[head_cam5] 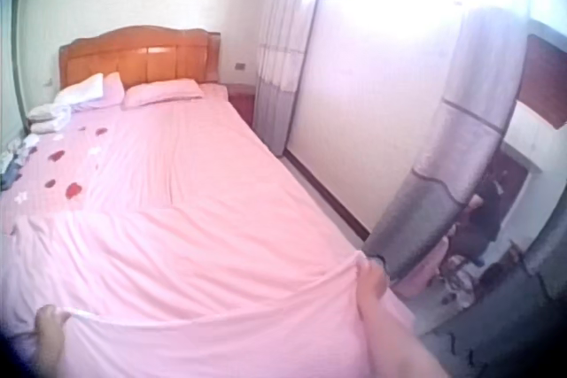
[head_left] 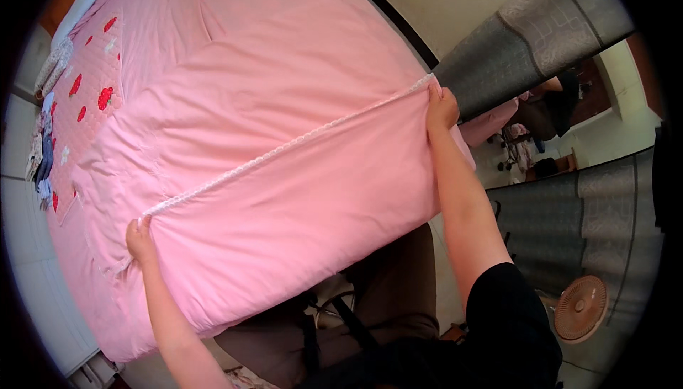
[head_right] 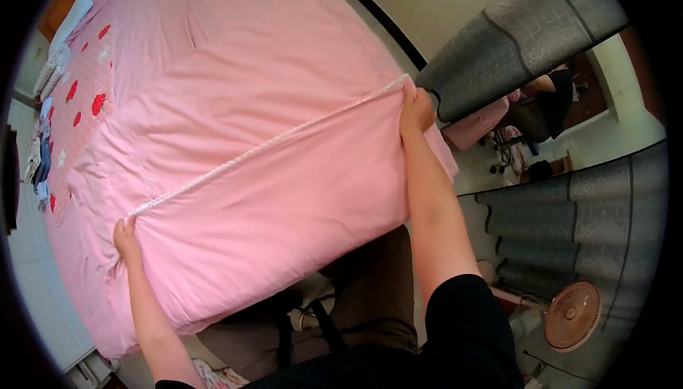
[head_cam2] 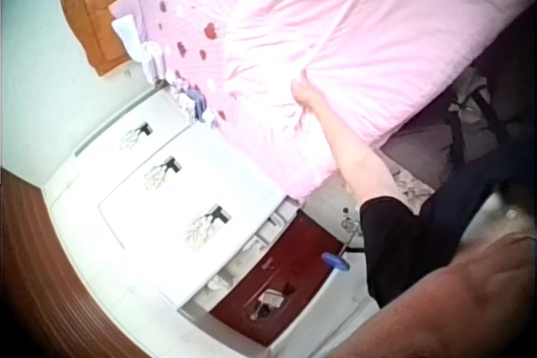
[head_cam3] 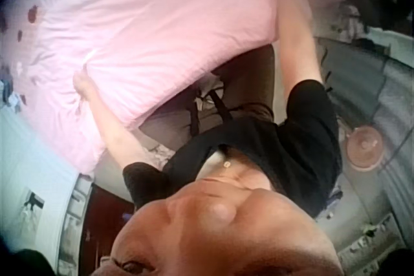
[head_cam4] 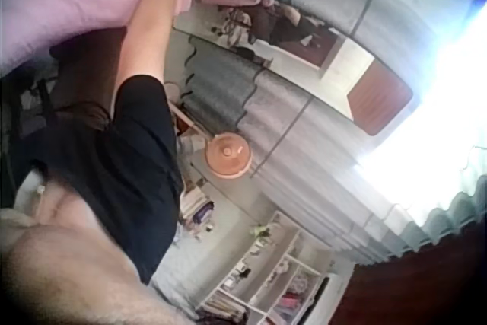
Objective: The person folds a large pink duvet on a bed, repeatedly lifting, shaking, and aligning the edges to create a compact rectangular shape. The person smooths the fabric and adjusts the folds multiple times to ensure neatness.
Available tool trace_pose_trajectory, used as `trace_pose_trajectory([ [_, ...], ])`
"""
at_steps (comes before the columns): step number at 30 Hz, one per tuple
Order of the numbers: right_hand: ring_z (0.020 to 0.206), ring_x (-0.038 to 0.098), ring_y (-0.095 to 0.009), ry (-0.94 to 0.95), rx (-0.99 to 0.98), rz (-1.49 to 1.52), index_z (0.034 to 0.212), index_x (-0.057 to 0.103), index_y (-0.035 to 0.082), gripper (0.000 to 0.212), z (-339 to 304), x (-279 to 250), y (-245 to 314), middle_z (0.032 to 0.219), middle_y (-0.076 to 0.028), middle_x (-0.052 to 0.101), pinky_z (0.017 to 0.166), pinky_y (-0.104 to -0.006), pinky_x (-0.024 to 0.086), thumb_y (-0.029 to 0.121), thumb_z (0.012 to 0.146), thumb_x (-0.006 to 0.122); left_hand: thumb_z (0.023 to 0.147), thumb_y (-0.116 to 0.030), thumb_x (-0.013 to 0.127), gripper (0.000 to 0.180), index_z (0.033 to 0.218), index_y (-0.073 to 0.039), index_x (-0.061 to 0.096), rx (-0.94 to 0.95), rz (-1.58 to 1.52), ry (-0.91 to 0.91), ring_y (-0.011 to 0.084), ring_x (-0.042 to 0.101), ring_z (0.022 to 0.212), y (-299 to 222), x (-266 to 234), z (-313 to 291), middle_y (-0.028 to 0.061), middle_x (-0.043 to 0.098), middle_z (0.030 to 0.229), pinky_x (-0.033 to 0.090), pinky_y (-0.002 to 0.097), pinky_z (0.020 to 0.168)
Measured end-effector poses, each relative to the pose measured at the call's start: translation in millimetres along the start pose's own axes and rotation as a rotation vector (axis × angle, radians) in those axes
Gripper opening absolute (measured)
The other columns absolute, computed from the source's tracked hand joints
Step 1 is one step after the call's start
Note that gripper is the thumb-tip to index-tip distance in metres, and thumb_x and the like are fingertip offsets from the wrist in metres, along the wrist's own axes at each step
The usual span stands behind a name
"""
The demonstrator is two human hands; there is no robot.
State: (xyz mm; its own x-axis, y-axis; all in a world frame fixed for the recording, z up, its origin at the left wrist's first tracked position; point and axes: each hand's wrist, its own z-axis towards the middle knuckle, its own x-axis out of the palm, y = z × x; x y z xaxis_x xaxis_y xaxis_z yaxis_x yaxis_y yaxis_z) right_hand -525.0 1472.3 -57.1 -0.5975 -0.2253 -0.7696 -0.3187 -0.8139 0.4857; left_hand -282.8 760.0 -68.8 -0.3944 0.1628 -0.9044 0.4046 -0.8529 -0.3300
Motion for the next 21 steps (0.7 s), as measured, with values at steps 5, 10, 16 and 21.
trace_pose_trajectory([
  [5,0.084,0.059,-0.035,0.088,0.093,-0.044,0.076,0.058,0.006,0.041,-1.7,8.7,1.5,0.086,-0.015,0.063,0.073,-0.0465,0.042,0.045,0.082,0.062,0.084,-0.038,0.065,0.038,0.081,0.000,0.059,-0.023,0.045,0.149,0.0353,0.054,0.072,-8.6,-5.3,13.5,0.0165,0.058,0.076,0.041,0.0424,0.067],
  [10,0.086,0.059,-0.034,-0.122,-0.064,-0.113,0.084,0.061,0.004,0.032,-9.2,14.9,2.7,0.093,-0.014,0.064,0.078,-0.0438,0.044,0.036,0.079,0.067,0.081,-0.036,0.067,0.032,0.086,-0.004,0.063,-0.019,0.228,0.181,0.0346,0.057,0.083,-30.1,17.0,-9.4,0.0134,0.061,0.085,0.043,0.0437,0.074],
  [16,0.104,0.055,-0.030,0.200,-0.584,0.018,0.097,0.062,0.009,0.030,-47.9,-32.6,22.3,0.107,-0.009,0.062,0.092,-0.0456,0.039,0.026,0.074,0.071,0.082,-0.031,0.066,0.043,0.118,-0.009,0.057,0.049,0.408,0.035,0.0304,0.048,0.118,-92.6,-1.1,-22.3,0.0094,0.055,0.126,0.034,0.0448,0.100],
  [21,0.137,0.028,-0.027,0.554,-0.785,-0.181,0.132,0.049,0.020,0.060,-96.8,-32.8,45.1,0.146,-0.008,0.037,0.105,-0.0630,0.017,0.049,0.081,0.061,0.083,-0.041,0.062,0.066,0.140,-0.016,0.040,0.417,0.114,0.425,0.0275,0.028,0.137,-234.0,23.0,-101.3,0.0098,0.036,0.146,0.018,0.0602,0.108],
])
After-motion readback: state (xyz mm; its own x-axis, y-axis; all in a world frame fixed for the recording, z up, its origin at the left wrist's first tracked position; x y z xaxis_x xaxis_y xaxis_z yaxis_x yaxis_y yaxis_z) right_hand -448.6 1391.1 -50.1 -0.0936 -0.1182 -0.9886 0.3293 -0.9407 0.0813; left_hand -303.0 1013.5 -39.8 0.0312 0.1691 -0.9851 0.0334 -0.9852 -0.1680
